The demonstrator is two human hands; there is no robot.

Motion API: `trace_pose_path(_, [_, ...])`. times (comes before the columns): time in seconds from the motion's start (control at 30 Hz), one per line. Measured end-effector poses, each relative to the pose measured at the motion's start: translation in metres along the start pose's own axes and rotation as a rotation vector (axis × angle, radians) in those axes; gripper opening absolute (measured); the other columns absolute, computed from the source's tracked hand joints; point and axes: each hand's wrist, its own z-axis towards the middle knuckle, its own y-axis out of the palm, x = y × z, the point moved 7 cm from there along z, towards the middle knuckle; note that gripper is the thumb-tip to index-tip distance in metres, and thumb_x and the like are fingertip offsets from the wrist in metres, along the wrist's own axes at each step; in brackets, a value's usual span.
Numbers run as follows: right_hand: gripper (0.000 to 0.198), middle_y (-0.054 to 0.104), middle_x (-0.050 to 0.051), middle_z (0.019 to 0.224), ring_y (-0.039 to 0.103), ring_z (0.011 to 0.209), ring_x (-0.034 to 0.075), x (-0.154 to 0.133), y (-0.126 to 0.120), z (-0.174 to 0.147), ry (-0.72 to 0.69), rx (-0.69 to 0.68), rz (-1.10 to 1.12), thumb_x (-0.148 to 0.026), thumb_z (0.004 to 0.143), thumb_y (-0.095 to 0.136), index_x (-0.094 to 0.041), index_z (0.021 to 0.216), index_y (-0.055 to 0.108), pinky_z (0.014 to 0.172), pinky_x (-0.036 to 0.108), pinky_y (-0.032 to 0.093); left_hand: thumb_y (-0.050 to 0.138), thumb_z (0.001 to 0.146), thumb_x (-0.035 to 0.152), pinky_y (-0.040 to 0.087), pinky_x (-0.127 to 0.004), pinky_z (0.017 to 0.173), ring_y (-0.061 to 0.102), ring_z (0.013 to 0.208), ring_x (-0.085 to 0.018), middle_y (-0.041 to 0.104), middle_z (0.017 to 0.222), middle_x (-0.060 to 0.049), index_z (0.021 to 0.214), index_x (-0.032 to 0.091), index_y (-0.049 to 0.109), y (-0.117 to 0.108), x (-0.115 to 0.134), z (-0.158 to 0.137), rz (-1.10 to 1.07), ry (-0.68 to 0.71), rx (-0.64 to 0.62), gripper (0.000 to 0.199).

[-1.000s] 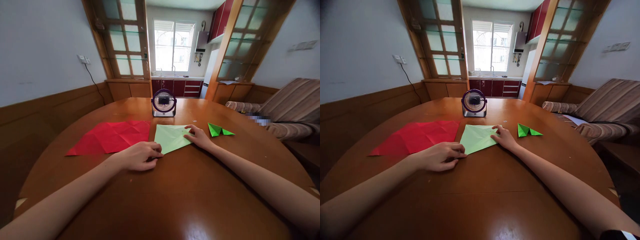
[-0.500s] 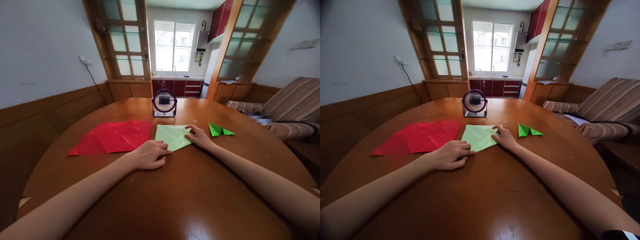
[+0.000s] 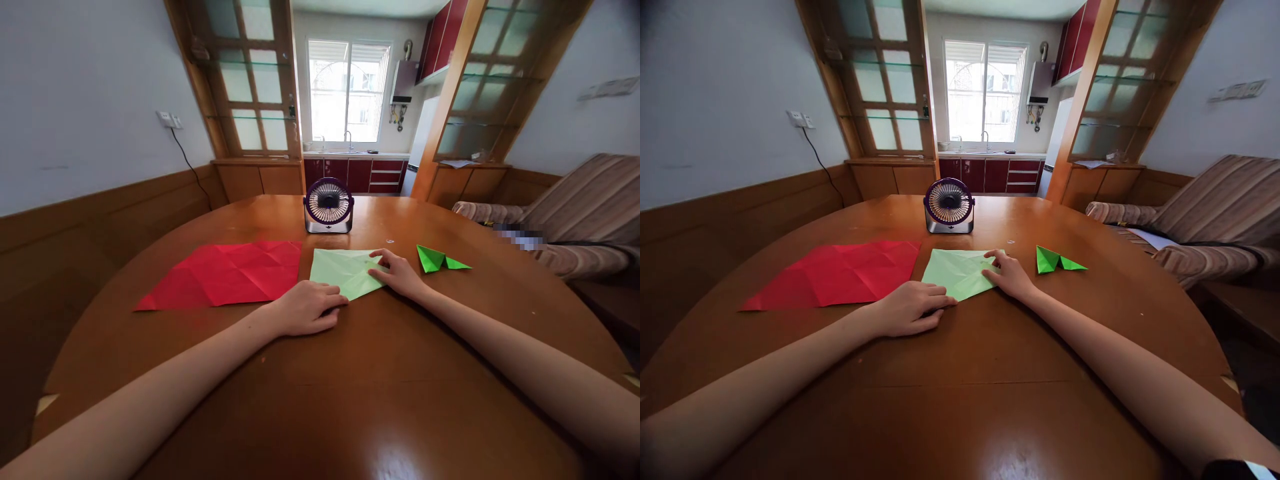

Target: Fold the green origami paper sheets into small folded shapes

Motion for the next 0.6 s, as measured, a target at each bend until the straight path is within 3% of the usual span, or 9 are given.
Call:
trace_pose_path(0.23, [0.034,0.062,0.004,0.086,0.058,0.076,0.018,0.002,-0.001,0.000,0.015,0.030,-0.019,-0.035,0.081,0.062,-0.019,0.111,0.060,0.075,0.031,0.045,0.042,0.090,0.019,0.046,-0.026,0.072,0.060,0.078,-0.016,0.063,0.087,-0.006,0.097,0.016,0.071,-0.016,-0.003,-0.013,-0.097,0.056,0.060,0.030])
trace_pose_path(0.6, [0.035,0.063,0.004,0.085,0.059,0.074,0.018,0.002,0.000,0.000,-0.008,0.023,-0.001,-0.037,0.081,0.061,-0.020,0.111,0.060,0.074,0.032,0.046,0.046,0.088,0.019,0.046,-0.026,0.074,0.063,0.079,-0.015,0.068,0.095,-0.004,0.074,0.018,0.071,-0.027,-0.007,-0.026,-0.200,0.032,-0.005,0.028])
